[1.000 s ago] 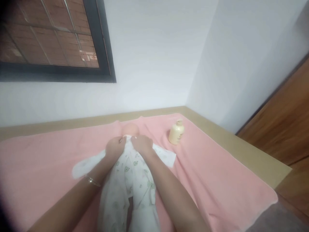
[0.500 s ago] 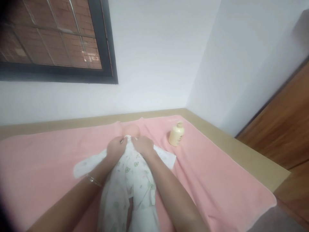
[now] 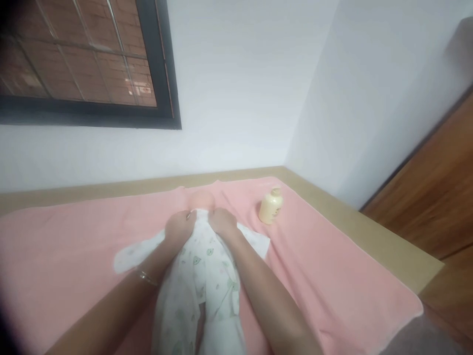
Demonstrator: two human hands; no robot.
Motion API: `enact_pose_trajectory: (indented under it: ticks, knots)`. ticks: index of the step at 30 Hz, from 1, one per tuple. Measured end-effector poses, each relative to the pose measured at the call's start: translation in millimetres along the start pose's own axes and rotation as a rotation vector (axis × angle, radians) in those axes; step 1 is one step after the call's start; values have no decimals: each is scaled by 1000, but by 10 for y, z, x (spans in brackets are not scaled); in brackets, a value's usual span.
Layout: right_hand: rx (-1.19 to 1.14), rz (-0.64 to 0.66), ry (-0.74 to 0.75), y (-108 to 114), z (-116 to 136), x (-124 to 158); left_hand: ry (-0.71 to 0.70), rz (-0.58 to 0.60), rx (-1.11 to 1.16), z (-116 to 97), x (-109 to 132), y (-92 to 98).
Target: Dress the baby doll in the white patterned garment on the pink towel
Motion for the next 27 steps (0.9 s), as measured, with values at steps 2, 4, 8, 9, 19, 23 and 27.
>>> enact_pose_trajectory:
  ticks: [2, 4, 8, 9, 19, 23, 27]
  knots:
    - [29, -31, 56, 19, 97, 70, -3, 18, -11, -6, -1, 14]
    - [66, -74, 111, 30, 195, 137, 14, 73, -21, -1, -11, 0]
    - [55, -22, 34, -9, 153, 110, 32, 70, -29, 8, -15, -19]
    - [39, 9, 1, -21, 111, 81, 20, 40, -24, 3, -8, -15]
    - [131, -65, 111, 51, 301, 189, 43, 66, 55, 52, -32, -43]
    - [34, 23, -2, 24, 132, 82, 29, 28, 63, 49, -20, -43]
    - [-33, 92, -21, 81, 58, 48, -28, -134, 57, 11, 19, 13]
Point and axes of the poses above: each hand's wrist, its own x-axis away from the middle knuckle, its own y-axis out of the back of the hand, z = x × y, the point moved 5 cm from there along -x, towards the middle knuckle, and after that the axes turned 11 degrees about -x, right-handed, at the moved point
